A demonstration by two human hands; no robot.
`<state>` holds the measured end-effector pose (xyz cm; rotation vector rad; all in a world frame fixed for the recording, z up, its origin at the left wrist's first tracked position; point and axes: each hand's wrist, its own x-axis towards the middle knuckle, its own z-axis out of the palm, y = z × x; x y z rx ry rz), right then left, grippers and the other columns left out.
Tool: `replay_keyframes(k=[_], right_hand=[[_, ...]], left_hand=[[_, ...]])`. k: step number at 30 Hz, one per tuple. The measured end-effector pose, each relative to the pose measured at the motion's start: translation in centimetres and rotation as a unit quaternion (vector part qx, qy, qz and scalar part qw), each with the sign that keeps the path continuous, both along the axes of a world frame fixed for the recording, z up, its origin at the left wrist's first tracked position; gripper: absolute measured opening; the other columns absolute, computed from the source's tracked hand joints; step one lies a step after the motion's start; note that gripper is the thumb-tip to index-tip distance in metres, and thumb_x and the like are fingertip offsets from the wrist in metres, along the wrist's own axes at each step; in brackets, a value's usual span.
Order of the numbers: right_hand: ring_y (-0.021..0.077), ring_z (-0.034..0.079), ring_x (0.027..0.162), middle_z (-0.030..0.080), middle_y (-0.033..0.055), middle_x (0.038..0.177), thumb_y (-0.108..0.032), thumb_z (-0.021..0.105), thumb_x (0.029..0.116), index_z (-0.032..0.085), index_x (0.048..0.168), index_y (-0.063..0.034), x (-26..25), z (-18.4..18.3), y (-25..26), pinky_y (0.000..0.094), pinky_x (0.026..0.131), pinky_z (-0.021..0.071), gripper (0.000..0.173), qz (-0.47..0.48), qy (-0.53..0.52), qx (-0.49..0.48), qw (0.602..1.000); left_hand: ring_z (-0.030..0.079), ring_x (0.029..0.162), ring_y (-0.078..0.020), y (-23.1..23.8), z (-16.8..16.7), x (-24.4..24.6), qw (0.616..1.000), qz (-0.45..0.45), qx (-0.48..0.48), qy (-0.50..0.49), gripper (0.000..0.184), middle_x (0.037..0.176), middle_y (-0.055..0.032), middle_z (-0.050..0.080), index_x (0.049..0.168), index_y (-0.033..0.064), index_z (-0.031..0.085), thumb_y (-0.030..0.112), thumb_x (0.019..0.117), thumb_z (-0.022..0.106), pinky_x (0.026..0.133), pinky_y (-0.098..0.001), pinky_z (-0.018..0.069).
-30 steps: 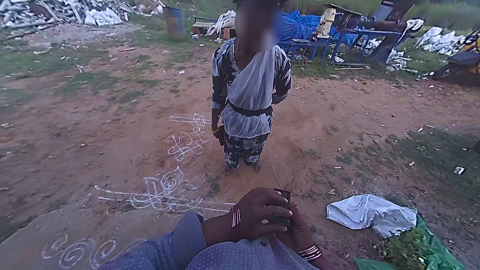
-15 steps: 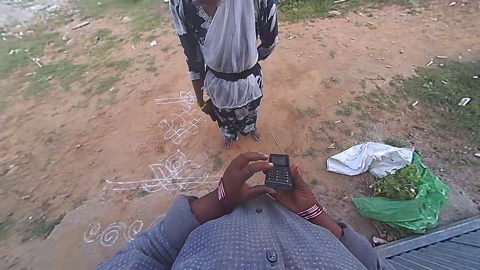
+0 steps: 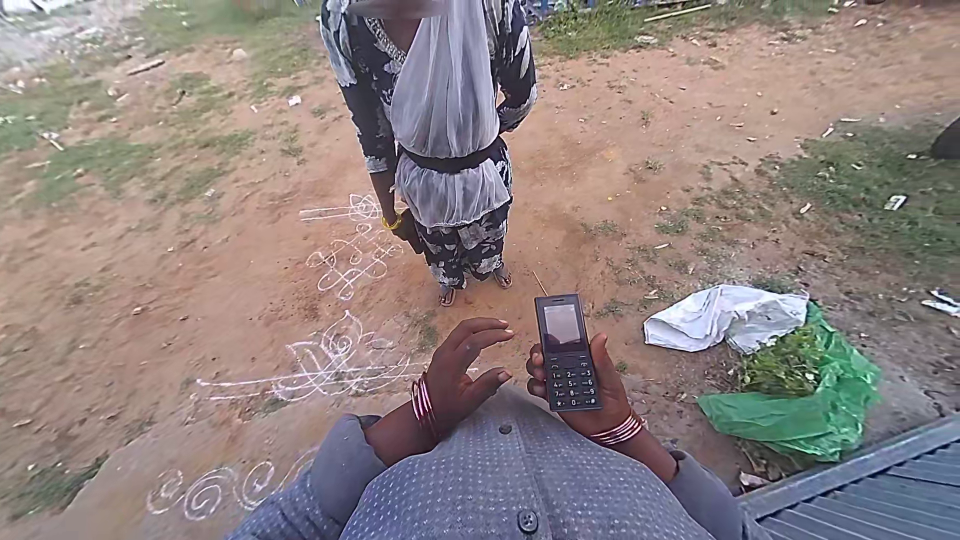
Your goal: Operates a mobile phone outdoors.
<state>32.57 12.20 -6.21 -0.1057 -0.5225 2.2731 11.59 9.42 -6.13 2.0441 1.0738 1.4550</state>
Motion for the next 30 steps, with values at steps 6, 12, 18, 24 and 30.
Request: replay_keyframes(k=[6,12,18,24,30], right_hand=[[0.0153,0.074,0.096,0.076,0.0067,0.108,-0.06,0.064,0.0933,0.074,0.121,-0.0134,0.2,-0.4,-0.1,0.0289,0.084,0.0602,0.055,0.022,-0.004,0.024,0.999],[0.0184,0.074,0.103,0.076,0.0092,0.115,-0.054,0.063,0.0965,0.069,0.126,-0.0152,0.2,-0.6,-0.4,0.0335,0.09,0.0604,0.049,-0.013,-0.06,0.036,0.997],[0.0258,0.072,0.115,0.073,0.0117,0.124,-0.045,0.06,0.1027,0.049,0.136,-0.0106,0.3,-0.4,-0.8,0.0423,0.098,0.0588,0.049,-0.025,-0.129,-0.004,0.991],[0.0263,0.071,0.113,0.069,0.0099,0.126,-0.014,0.062,0.0921,0.034,0.141,-0.0147,0.6,-0.2,-0.9,0.0431,0.094,0.0597,0.057,0.005,-0.165,-0.011,0.986],[0.0263,0.074,0.105,0.073,0.0114,0.12,-0.01,0.063,0.0867,0.038,0.136,-0.0128,-0.1,-0.6,-0.8,0.0424,0.088,0.0618,0.056,-0.027,-0.198,-0.025,0.98]], left_hand=[[0.055,0.126,-0.0079,0.1,-0.3,0.4,1.0,0.0,0.007,0.014,0.05,0.127,-0.0143,0.061,0.128,0.004,0.058,0.047,0.1042,0.052,0.106,-0.0212,0.0433],[0.058,0.121,-0.0124,0.1,-0.6,0.8,0.999,-0.014,-0.004,0.032,0.055,0.129,-0.0197,0.06,0.133,0.0013,0.055,0.046,0.1011,0.058,0.101,-0.0227,0.0469],[0.064,0.112,-0.0154,-0.1,-0.8,0.8,0.996,-0.023,-0.085,0.035,0.053,0.129,-0.0258,0.06,0.133,-0.008,0.056,0.034,0.1005,0.061,0.095,-0.025,0.0519],[0.065,0.108,-0.0151,-0.4,-1.2,0.5,0.992,-0.027,-0.12,0.019,0.053,0.131,-0.026,0.06,0.135,-0.0081,0.056,0.03,0.0983,0.064,0.092,-0.0251,0.0532],[0.067,0.105,-0.0153,-0.2,-1.4,0.3,0.991,-0.033,-0.129,0.009,0.05,0.13,-0.0239,0.061,0.135,-0.0041,0.058,0.025,0.0954,0.068,0.09,-0.026,0.0543]])
